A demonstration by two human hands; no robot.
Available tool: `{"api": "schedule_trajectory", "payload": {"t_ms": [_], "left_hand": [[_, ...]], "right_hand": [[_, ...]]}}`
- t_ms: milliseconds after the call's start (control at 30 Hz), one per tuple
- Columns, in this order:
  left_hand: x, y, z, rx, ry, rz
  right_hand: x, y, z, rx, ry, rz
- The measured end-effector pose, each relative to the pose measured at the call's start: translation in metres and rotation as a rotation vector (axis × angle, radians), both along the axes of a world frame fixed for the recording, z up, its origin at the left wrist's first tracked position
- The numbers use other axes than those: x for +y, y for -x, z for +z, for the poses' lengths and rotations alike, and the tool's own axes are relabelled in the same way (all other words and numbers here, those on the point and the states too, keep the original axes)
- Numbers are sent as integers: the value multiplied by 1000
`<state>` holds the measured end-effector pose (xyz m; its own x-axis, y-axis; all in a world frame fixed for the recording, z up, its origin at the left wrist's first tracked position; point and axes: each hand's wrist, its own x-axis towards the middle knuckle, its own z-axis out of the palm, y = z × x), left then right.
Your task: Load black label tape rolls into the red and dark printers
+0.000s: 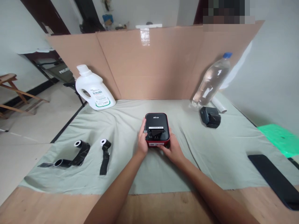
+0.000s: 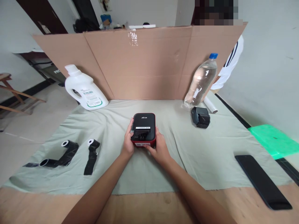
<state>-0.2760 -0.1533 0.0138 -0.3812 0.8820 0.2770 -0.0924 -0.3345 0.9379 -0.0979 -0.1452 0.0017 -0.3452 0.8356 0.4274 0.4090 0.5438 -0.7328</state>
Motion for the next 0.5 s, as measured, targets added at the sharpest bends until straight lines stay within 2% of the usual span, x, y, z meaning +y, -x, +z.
{"api": "schedule_trajectory", "payload": {"t_ms": [300, 500], "left_hand": [[-3, 0, 4, -47, 2, -15], [-4, 2, 17, -313, 56, -27]], "right_hand": [[-4, 0, 2, 4, 5, -4], [-4, 0, 6, 12, 23, -2]]}}
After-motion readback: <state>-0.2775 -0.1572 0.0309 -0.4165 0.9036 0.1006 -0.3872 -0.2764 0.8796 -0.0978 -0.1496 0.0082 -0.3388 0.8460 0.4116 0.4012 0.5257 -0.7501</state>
